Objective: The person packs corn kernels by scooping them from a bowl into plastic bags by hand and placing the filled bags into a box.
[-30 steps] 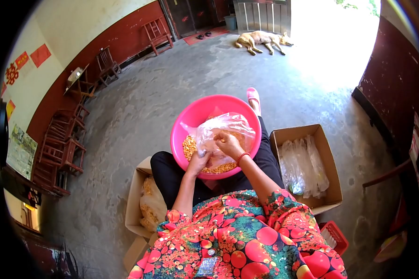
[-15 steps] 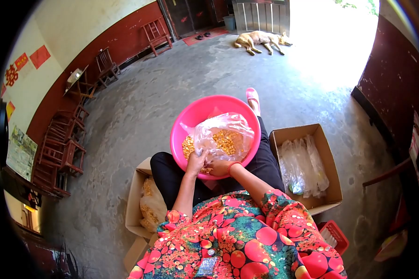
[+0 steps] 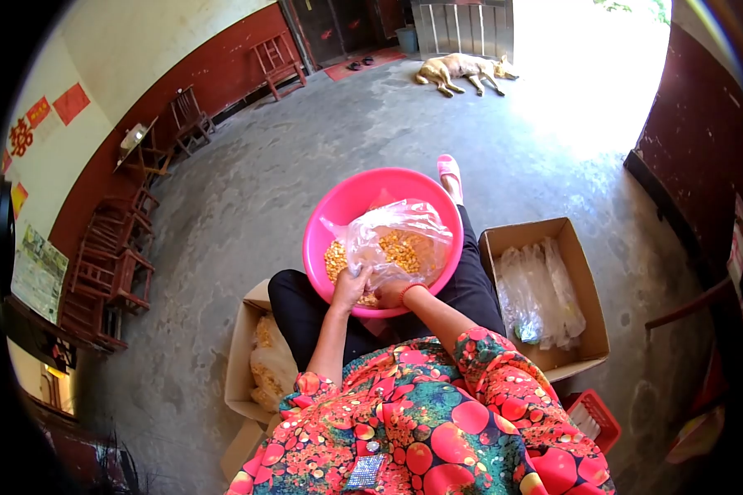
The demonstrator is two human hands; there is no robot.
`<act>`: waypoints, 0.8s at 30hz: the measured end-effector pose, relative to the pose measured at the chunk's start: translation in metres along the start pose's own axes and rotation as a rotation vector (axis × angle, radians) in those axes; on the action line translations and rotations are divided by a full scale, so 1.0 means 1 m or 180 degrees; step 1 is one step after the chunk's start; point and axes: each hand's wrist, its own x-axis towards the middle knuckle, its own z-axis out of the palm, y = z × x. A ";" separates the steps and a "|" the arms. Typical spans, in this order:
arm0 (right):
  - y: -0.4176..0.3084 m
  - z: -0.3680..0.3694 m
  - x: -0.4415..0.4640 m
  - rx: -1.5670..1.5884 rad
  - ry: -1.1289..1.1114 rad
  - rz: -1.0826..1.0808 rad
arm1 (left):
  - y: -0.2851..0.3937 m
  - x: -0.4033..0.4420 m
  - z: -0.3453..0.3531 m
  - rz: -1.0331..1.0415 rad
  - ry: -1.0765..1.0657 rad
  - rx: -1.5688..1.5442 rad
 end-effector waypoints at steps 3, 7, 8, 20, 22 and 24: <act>-0.005 -0.010 -0.007 0.0217 -0.0302 0.0172 | -0.003 0.001 0.000 0.0059 0.0017 0.0081; -0.014 -0.033 -0.021 0.0561 -0.0386 -0.0069 | 0.002 -0.001 0.001 -0.0054 0.0005 -0.0073; -0.018 -0.038 -0.025 0.0649 -0.0289 -0.0068 | 0.002 -0.001 0.001 -0.0035 -0.0007 -0.0091; 0.010 -0.056 -0.054 0.2524 0.0615 0.0381 | -0.007 0.003 0.001 0.0063 0.0104 0.0122; 0.009 -0.057 -0.054 0.3300 0.0852 0.1053 | -0.007 0.002 0.001 0.0075 0.0118 0.0147; 0.004 -0.062 -0.057 0.3497 0.0990 0.1126 | -0.006 0.002 0.002 0.0091 0.0131 0.0167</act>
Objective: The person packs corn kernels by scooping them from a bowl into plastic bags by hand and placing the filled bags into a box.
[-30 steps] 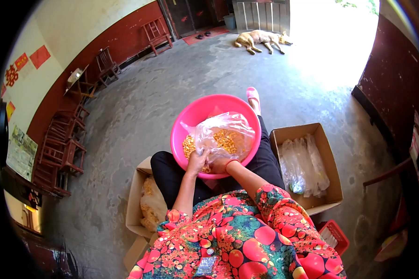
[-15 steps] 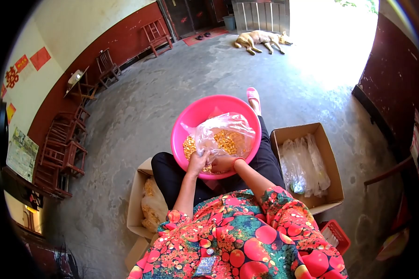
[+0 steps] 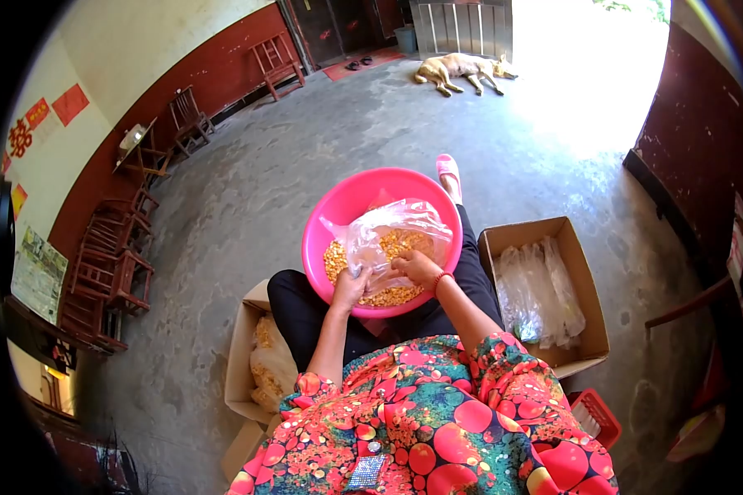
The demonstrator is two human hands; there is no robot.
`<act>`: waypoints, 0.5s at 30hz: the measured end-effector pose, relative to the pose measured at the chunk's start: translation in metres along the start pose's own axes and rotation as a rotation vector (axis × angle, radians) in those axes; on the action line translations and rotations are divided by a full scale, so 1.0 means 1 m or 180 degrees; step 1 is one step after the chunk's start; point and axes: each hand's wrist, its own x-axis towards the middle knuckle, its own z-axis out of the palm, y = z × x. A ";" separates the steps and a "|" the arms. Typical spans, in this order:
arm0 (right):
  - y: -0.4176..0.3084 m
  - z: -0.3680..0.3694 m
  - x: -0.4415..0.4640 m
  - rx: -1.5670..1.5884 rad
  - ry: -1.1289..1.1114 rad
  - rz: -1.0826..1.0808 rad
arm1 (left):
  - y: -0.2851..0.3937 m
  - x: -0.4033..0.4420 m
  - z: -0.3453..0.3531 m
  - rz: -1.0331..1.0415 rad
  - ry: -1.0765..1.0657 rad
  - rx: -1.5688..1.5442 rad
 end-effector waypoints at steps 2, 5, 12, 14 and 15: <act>0.000 0.000 0.000 0.0212 0.0126 0.0029 | 0.000 0.000 0.000 0.0009 0.0033 0.0028; 0.004 -0.002 0.006 0.0532 0.0447 0.0082 | -0.002 0.001 0.000 0.0090 0.0039 0.0151; 0.036 0.002 0.033 0.0089 0.1358 -0.1404 | 0.000 0.000 0.000 0.0078 0.0014 0.0149; 0.043 0.003 0.036 -0.0557 0.1564 -0.1734 | -0.001 0.001 -0.001 0.0127 0.0008 0.0156; 0.042 0.003 0.034 -0.1008 0.1792 -0.1820 | -0.002 0.001 -0.001 0.0129 0.0009 0.0157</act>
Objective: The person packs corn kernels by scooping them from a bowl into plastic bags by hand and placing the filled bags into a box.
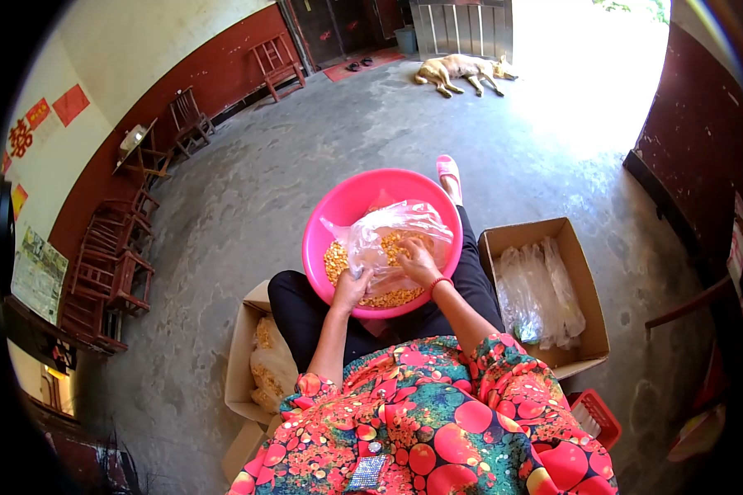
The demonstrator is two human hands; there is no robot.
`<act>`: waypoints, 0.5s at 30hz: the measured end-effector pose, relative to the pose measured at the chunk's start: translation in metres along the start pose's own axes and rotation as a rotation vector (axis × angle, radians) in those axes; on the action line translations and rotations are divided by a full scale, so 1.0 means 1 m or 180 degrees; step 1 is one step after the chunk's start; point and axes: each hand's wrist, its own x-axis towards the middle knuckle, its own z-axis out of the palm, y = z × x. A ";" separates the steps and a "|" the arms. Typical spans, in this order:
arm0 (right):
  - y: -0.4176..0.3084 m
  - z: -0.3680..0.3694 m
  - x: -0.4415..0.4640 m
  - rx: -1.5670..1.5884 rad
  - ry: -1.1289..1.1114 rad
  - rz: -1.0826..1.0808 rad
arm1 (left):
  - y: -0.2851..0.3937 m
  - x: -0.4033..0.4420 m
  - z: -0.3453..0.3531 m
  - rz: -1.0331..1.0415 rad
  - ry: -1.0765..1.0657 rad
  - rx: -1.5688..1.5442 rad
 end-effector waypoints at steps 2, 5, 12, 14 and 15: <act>-0.002 -0.002 0.000 -0.0454 0.0121 -0.0188 | -0.003 0.001 0.001 0.0139 0.0067 0.0041; -0.017 -0.012 0.004 0.0573 -0.0201 0.0923 | -0.008 0.003 -0.001 0.0061 0.0040 0.0191; -0.061 -0.019 -0.002 0.0419 -0.3433 0.0814 | 0.006 -0.002 0.000 -0.0086 -0.0003 -0.0038; -0.049 -0.006 -0.007 -0.0364 -0.3507 0.0075 | 0.001 0.000 -0.002 -0.0022 -0.0054 0.0183; -0.046 -0.002 -0.009 -0.1148 -0.3518 -0.0665 | 0.000 0.000 -0.002 -0.0023 -0.0055 0.0184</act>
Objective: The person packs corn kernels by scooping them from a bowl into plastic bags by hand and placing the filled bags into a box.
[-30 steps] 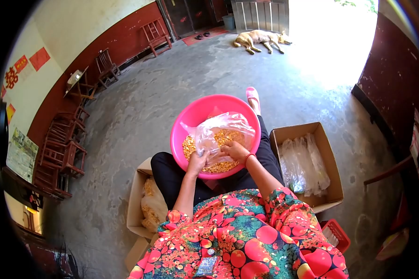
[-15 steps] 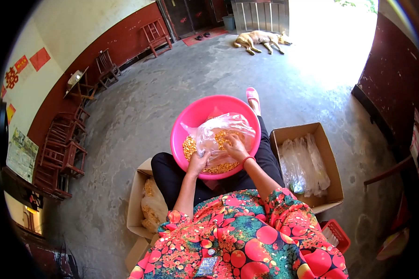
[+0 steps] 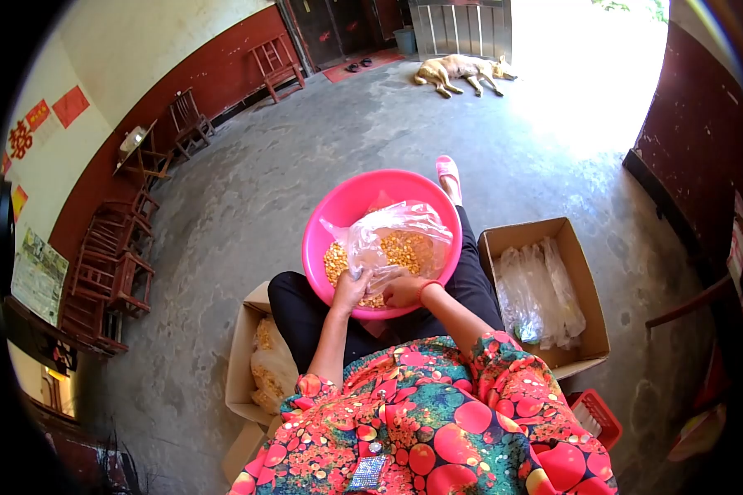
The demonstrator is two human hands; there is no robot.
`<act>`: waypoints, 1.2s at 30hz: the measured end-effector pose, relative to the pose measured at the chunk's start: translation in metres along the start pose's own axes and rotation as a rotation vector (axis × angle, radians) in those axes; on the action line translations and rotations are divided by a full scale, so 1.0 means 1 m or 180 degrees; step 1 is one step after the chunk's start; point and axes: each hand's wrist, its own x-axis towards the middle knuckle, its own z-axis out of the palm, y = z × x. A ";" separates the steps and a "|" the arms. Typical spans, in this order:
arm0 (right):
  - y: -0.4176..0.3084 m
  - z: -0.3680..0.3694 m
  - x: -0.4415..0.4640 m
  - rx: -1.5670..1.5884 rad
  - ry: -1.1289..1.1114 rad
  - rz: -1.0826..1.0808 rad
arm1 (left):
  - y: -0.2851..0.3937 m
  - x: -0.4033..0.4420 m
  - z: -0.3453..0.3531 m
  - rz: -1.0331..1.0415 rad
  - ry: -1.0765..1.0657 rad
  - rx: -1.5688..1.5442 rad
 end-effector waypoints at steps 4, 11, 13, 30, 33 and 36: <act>0.003 0.008 0.005 -0.1061 0.0234 0.0662 | 0.011 -0.004 0.002 -0.0001 0.0050 -0.0199; 0.002 0.014 0.014 -0.0886 0.0363 0.1240 | 0.008 -0.003 0.001 0.0023 0.0068 -0.0083; -0.005 0.009 0.015 -0.0816 -0.0125 0.1034 | 0.009 -0.004 0.001 -0.0027 0.0040 -0.0152; -0.005 -0.013 -0.002 0.1373 0.0335 0.0611 | -0.003 0.001 0.001 0.0037 -0.0024 -0.0207; 0.005 -0.016 -0.006 0.3100 0.0446 0.0964 | 0.006 -0.003 0.002 0.0155 0.0021 -0.0225; 0.015 -0.011 -0.004 0.2968 0.1630 0.0206 | 0.006 -0.002 0.002 -0.0034 -0.0010 -0.0161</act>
